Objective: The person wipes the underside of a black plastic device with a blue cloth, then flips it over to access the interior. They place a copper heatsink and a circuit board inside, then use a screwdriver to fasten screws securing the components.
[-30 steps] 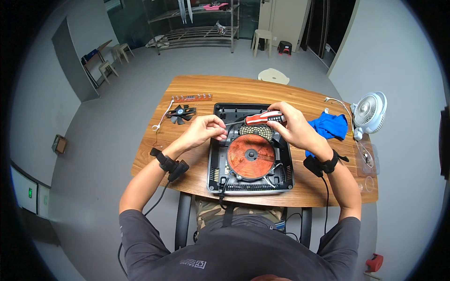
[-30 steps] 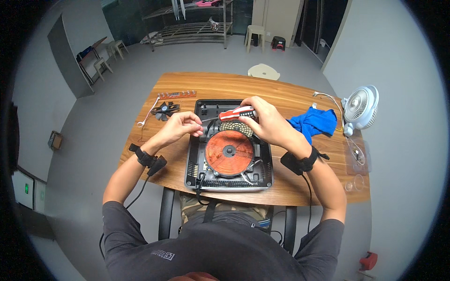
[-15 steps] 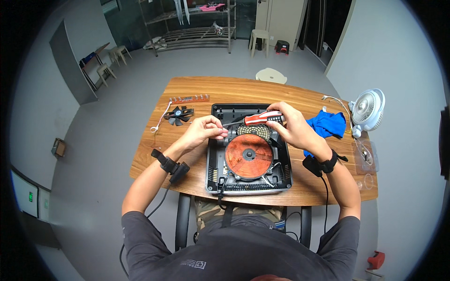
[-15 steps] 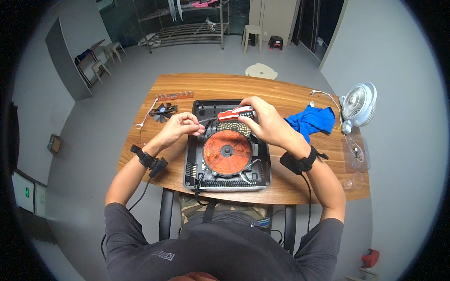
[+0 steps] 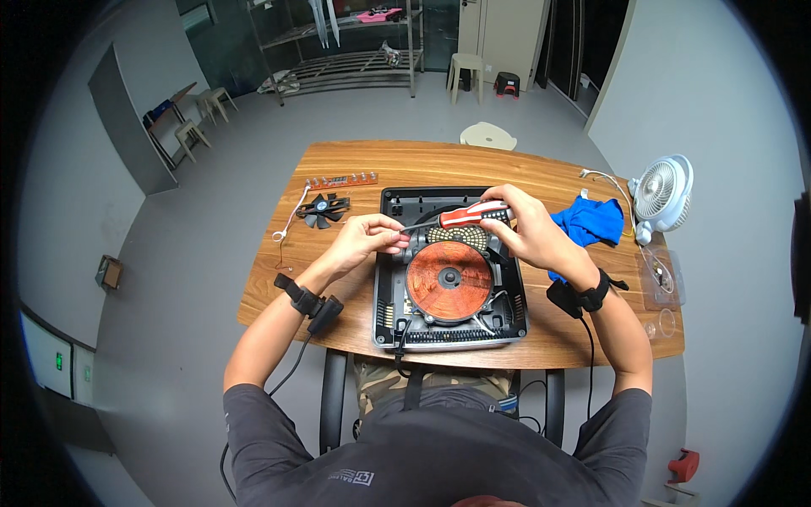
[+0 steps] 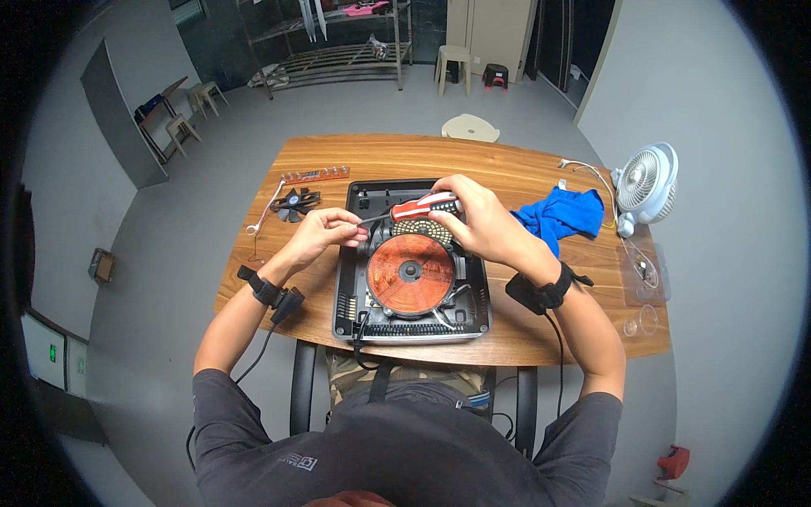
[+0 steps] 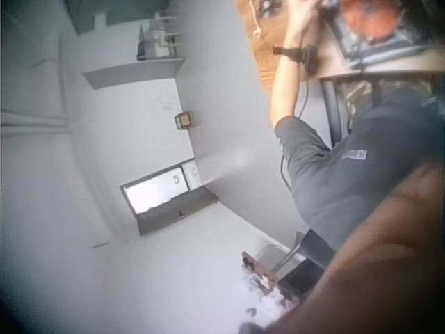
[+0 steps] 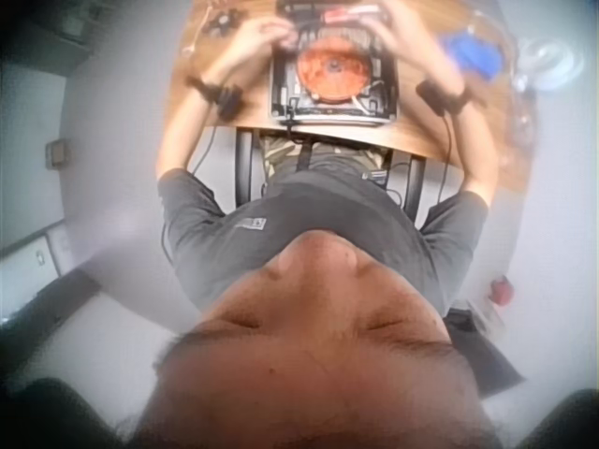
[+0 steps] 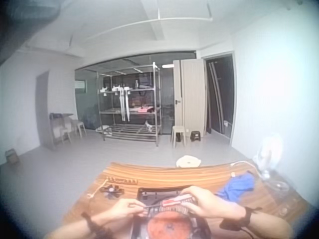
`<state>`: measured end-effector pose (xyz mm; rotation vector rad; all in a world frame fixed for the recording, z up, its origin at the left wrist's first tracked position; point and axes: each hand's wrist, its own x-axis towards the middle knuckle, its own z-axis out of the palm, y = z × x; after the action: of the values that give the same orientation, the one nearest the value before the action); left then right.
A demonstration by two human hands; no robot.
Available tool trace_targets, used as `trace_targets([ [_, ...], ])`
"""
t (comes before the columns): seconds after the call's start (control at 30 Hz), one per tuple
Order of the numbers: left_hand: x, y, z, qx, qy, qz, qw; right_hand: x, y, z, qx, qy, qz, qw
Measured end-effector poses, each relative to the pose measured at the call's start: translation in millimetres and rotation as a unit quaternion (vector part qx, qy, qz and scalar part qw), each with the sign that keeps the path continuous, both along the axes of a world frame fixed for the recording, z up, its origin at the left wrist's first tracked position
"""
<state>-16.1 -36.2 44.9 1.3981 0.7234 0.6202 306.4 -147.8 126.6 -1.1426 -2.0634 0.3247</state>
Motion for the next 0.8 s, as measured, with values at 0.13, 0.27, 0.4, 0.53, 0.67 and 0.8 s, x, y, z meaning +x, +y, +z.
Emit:
trace_targets([
  [0.13, 0.5, 1.1, -1.6, 0.003, -0.009, 0.0, 1.0, 1.5, 0.2, -1.5, 0.015, 0.004, 0.004, 1.0],
  [0.27, 1.1, 0.2, 0.0, -0.002, -0.011, 0.001, 1.0, 3.0, -0.2, -2.7, 0.008, 0.006, -0.003, 1.0],
  [0.4, 3.3, -1.0, 1.2, 0.002, -0.006, 0.0, 1.0, 4.0, 0.4, -5.2, 0.009, 0.014, 0.002, 1.0],
  [0.53, 5.7, -2.3, -0.8, 0.036, 0.011, -0.007, 0.999, 4.6, -4.2, 2.6, -0.073, 0.03, -0.013, 0.997],
  [0.67, 14.8, -6.1, 6.9, 0.111, 0.062, -0.029, 0.991, 13.2, -5.5, 7.5, -0.146, 0.07, -0.014, 0.987],
  [0.8, 33.1, -6.8, 26.8, 0.197, 0.13, -0.053, 0.97, 24.1, -8.1, 16.0, -0.138, 0.084, -0.023, 0.987],
])
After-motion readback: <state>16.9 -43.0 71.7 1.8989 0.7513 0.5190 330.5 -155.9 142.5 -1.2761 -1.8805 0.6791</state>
